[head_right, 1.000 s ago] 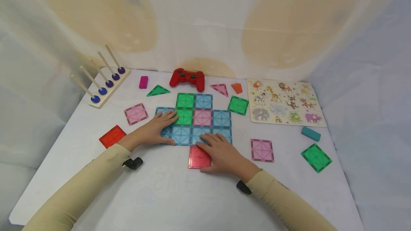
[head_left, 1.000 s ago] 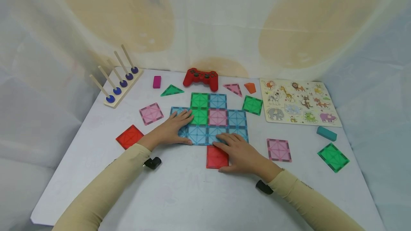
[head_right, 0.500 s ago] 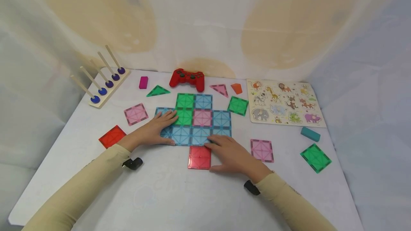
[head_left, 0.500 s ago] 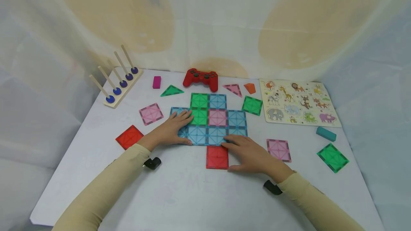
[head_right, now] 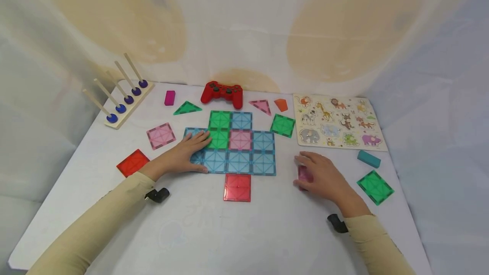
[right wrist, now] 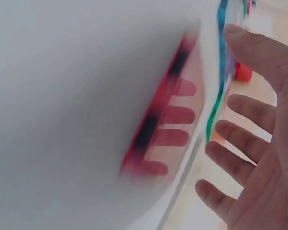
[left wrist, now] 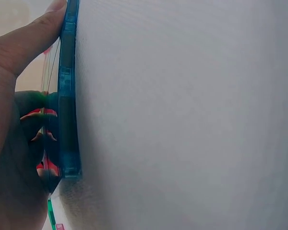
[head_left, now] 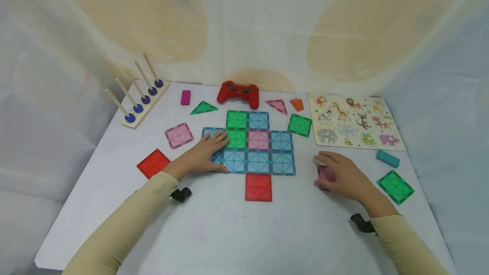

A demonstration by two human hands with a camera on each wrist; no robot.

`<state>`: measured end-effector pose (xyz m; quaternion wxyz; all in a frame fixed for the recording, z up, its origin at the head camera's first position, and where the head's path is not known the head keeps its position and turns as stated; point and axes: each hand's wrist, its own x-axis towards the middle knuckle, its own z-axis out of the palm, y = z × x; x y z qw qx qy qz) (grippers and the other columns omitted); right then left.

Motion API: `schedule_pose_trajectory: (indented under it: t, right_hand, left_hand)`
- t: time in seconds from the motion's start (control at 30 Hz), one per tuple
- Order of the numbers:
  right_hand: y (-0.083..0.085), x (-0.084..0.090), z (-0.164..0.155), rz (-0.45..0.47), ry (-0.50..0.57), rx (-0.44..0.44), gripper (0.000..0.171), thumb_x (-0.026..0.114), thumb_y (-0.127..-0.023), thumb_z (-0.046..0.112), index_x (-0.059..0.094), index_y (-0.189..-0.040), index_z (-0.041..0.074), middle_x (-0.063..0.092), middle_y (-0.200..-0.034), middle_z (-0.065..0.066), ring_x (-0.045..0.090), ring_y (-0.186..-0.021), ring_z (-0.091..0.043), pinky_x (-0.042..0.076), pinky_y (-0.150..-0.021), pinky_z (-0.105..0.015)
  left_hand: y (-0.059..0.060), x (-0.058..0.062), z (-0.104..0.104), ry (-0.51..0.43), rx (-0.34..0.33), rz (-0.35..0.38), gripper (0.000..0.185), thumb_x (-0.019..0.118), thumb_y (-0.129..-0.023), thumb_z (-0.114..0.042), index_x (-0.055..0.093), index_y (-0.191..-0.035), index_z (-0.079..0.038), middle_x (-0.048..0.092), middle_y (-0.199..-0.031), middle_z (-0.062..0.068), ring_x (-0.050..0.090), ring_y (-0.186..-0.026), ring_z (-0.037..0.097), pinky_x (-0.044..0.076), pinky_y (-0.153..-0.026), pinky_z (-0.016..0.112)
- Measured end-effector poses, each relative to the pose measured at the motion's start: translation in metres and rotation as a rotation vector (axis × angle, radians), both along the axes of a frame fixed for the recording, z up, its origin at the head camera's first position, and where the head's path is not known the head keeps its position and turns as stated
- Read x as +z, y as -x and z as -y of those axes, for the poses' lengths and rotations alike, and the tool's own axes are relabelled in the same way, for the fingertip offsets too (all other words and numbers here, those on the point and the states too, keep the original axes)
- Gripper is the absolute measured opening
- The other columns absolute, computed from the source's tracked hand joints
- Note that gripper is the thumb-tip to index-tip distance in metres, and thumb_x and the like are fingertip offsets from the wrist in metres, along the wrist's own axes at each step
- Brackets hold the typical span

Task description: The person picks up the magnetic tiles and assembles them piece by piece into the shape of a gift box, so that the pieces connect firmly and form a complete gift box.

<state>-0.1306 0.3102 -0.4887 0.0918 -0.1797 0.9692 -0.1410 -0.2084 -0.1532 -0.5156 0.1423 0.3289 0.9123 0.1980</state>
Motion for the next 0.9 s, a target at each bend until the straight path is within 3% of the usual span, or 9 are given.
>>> schedule_pose_trajectory:
  t: [0.3, 0.53, 0.73, 0.9]
  right_hand:
    - [-0.009, 0.0, -0.078, -0.004, -0.045, -0.24, 0.078, 0.08, -0.086, 0.037, 0.047, -0.144, -0.003, 0.043, -0.142, -0.036, 0.038, -0.129, -0.059, 0.034, -0.102, -0.074]
    - [-0.027, -0.007, -0.125, 0.103, -0.087, -0.445, 0.093, 0.069, -0.09, 0.059, 0.037, -0.147, -0.007, 0.027, -0.143, -0.044, 0.029, -0.126, -0.064, 0.033, -0.097, -0.079]
    - [-0.037, -0.006, -0.147, 0.089, -0.095, -0.452, 0.09, 0.071, -0.091, 0.051, 0.035, -0.146, -0.01, 0.025, -0.139, -0.046, 0.033, -0.116, -0.062, 0.039, -0.091, -0.078]
    - [-0.038, -0.003, -0.158, 0.202, -0.129, -0.494, 0.1, 0.065, -0.093, 0.06, 0.026, -0.148, -0.014, 0.025, -0.132, -0.05, 0.037, -0.108, -0.061, 0.045, -0.085, -0.073]
  left_hand:
    - [0.0, 0.0, 0.001, 0.001, -0.006, -0.006, 0.107, 0.076, -0.083, -0.06, 0.023, -0.162, -0.011, 0.012, -0.17, 0.008, 0.005, -0.157, 0.031, 0.001, -0.124, 0.054]
    - [0.001, -0.001, 0.001, -0.002, -0.009, -0.014, 0.107, 0.076, -0.083, -0.061, 0.025, -0.162, -0.011, 0.013, -0.17, 0.007, 0.005, -0.157, 0.03, 0.002, -0.125, 0.054]
    - [0.001, -0.001, 0.002, -0.001, -0.004, -0.009, 0.106, 0.076, -0.083, -0.061, 0.025, -0.162, -0.011, 0.012, -0.17, 0.007, 0.005, -0.157, 0.029, 0.001, -0.125, 0.053]
    - [0.001, -0.002, 0.002, -0.009, -0.003, -0.008, 0.107, 0.076, -0.083, -0.061, 0.025, -0.162, -0.012, 0.012, -0.17, 0.006, 0.005, -0.157, 0.029, 0.001, -0.125, 0.053]
